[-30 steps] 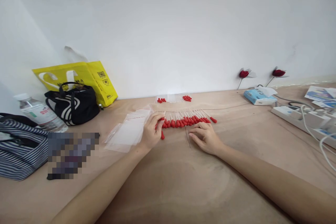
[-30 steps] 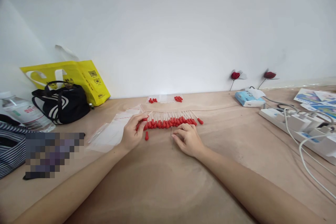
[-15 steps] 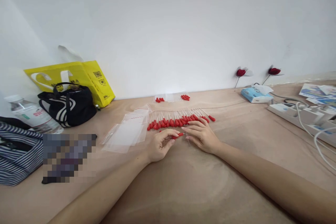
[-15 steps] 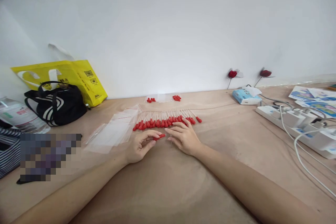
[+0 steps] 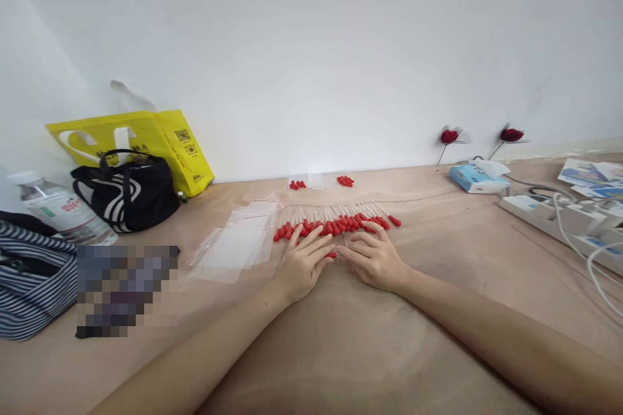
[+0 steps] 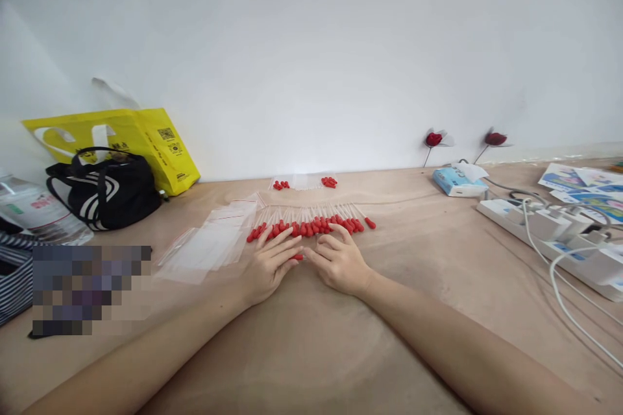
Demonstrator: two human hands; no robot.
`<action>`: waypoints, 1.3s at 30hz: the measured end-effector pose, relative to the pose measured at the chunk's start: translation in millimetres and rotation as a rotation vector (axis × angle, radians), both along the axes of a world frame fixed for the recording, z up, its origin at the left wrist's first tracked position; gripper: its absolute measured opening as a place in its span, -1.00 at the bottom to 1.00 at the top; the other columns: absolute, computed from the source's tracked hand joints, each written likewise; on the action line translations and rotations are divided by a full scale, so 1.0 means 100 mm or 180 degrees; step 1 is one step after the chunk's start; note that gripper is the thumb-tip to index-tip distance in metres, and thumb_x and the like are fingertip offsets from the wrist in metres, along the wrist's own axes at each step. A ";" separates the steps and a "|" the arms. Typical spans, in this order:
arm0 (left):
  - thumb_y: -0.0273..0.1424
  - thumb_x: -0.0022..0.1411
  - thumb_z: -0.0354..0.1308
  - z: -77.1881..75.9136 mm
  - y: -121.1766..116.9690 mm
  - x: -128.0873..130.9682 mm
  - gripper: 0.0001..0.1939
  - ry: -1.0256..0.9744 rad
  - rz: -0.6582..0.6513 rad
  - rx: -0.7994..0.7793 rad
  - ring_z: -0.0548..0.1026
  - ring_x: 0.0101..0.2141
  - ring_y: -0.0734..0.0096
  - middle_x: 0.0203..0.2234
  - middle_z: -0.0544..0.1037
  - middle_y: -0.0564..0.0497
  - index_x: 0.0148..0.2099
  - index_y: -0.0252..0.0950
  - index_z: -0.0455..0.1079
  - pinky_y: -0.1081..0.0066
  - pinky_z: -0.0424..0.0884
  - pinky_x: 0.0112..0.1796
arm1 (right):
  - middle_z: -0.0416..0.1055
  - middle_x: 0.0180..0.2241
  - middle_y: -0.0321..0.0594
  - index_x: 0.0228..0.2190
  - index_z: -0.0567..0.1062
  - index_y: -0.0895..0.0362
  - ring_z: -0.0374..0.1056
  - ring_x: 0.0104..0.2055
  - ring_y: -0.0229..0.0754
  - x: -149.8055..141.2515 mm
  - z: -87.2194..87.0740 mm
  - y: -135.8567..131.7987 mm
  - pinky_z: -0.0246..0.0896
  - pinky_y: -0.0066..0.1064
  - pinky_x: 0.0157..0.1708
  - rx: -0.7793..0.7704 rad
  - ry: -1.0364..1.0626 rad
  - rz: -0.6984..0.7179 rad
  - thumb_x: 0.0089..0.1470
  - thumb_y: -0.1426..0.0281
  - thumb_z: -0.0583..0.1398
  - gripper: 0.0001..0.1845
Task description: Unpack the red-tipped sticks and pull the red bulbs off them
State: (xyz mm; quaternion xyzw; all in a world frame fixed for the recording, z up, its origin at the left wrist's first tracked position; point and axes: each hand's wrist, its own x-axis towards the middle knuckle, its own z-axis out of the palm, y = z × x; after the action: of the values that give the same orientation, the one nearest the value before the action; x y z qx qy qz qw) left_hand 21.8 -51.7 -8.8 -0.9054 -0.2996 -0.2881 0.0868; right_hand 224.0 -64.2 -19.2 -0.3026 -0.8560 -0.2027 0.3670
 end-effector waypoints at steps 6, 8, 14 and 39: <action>-0.45 0.21 -0.04 0.01 0.00 -0.01 -0.76 -0.0093 -0.0063 0.0056 0.27 0.03 0.25 -0.12 0.46 -0.03 -0.09 -0.25 0.34 -0.02 -0.10 0.08 | 0.49 -0.37 -0.26 -0.14 0.37 0.04 0.28 -0.13 -0.18 -0.03 -0.01 0.04 -0.19 -0.06 0.05 -0.0214 0.0113 0.0032 0.07 0.40 0.07 -0.72; -0.45 0.20 -0.03 0.01 -0.01 0.00 -0.79 -0.0124 -0.0058 0.0041 0.28 0.02 0.24 -0.13 0.47 -0.02 -0.13 -0.26 0.36 -0.02 -0.09 0.07 | 0.50 -0.39 -0.28 -0.17 0.39 0.04 0.28 -0.11 -0.19 -0.03 -0.02 0.05 -0.20 -0.06 0.06 -0.0222 0.0122 0.0099 0.08 0.42 0.06 -0.75; -0.47 0.19 -0.04 0.04 -0.05 0.01 -0.81 -0.0085 -0.0073 -0.0120 0.33 -0.01 0.27 -0.17 0.50 0.02 -0.25 -0.23 0.40 -0.03 -0.06 0.07 | 0.49 -0.46 -0.34 -0.33 0.44 0.03 0.31 -0.15 -0.22 0.01 0.00 0.03 -0.20 -0.11 0.06 -0.0175 0.0116 0.0159 0.05 0.45 0.07 -0.82; -0.56 0.18 -0.09 0.03 -0.09 -0.10 -0.78 -0.0108 -0.0227 0.0099 0.32 -0.02 0.28 -0.16 0.48 -0.02 -0.25 -0.27 0.36 0.02 0.02 0.07 | 0.48 -0.46 -0.29 -0.37 0.44 0.09 0.34 -0.25 -0.23 0.08 0.01 -0.04 -0.08 -0.20 -0.06 -0.0030 0.0181 0.0067 0.06 0.47 0.05 -0.83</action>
State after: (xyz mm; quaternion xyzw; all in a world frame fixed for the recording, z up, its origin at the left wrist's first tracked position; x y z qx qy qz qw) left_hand 11.8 -60.4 -5.7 -0.9090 -0.2641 -0.3109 0.0855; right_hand 231.9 -68.6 -18.2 -0.3010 -0.8493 -0.1861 0.3918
